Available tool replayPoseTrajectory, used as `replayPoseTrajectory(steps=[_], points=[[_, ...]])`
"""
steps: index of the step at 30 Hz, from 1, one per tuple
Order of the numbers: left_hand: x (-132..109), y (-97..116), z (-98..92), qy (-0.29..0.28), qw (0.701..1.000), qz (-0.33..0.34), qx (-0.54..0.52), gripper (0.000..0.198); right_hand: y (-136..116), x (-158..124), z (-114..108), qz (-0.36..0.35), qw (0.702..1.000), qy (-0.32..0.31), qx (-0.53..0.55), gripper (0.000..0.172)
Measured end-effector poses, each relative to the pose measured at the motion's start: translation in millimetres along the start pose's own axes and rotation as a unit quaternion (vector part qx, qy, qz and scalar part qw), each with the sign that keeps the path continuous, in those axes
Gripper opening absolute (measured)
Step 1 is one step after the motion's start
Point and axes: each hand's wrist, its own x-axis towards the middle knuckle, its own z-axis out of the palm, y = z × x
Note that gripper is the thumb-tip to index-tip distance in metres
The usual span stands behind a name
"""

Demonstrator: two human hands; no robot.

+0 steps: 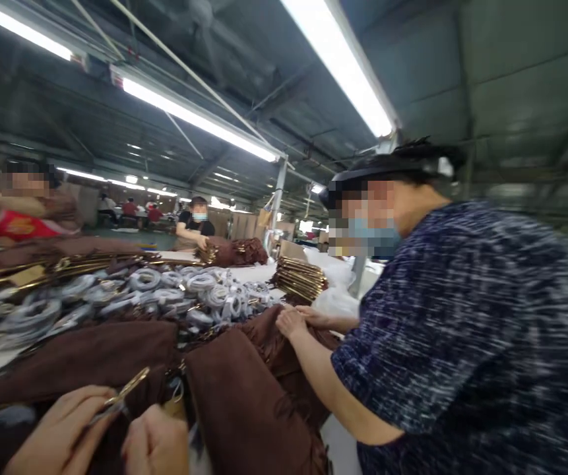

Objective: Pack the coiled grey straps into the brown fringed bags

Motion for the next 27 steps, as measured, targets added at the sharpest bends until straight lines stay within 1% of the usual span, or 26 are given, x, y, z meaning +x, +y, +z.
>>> replayPoseTrajectory(steps=[2, 3, 6, 9, 13, 17, 20, 24, 27], points=[[3, 16, -8.6, -0.032, 0.999, -0.013, 0.007, 0.023, 3, 1, 9, 0.004, 0.999, -0.018, 0.035, 0.042], [4, 22, -10.9, -0.049, 0.999, -0.019, 0.008, 0.021, 4, 1, 13, 0.004, 0.999, -0.025, 0.047, 0.045], [6, 33, -12.7, -0.079, 0.996, -0.044, 0.014, 0.018, 7, 2, 19, -0.002, 0.998, -0.044, 0.050, 0.044], [5, 36, -12.3, -0.091, 0.994, -0.057, 0.016, 0.017, 7, 1, 17, -0.012, 0.997, -0.063, 0.031, 0.042], [2, 36, -10.1, -0.100, 0.993, -0.059, 0.008, 0.017, 8, 0, 16, -0.015, 0.997, -0.068, 0.017, 0.038], [-5, 38, -4.7, -0.103, 0.993, -0.061, -0.012, 0.017, 13, 1, 23, 0.002, 0.997, -0.062, 0.041, 0.039], [-10, 43, -0.4, -0.108, 0.990, -0.077, -0.050, 0.020, 19, 2, 26, 0.027, 0.994, -0.069, 0.075, 0.040], [-13, 49, 1.0, -0.115, 0.976, -0.135, -0.126, 0.025, 27, 4, 26, 0.033, 0.995, -0.054, 0.071, 0.041], [-9, 52, -0.1, -0.120, 0.949, -0.213, -0.200, 0.021, 29, 4, 27, 0.037, 0.996, -0.059, 0.062, 0.042]])
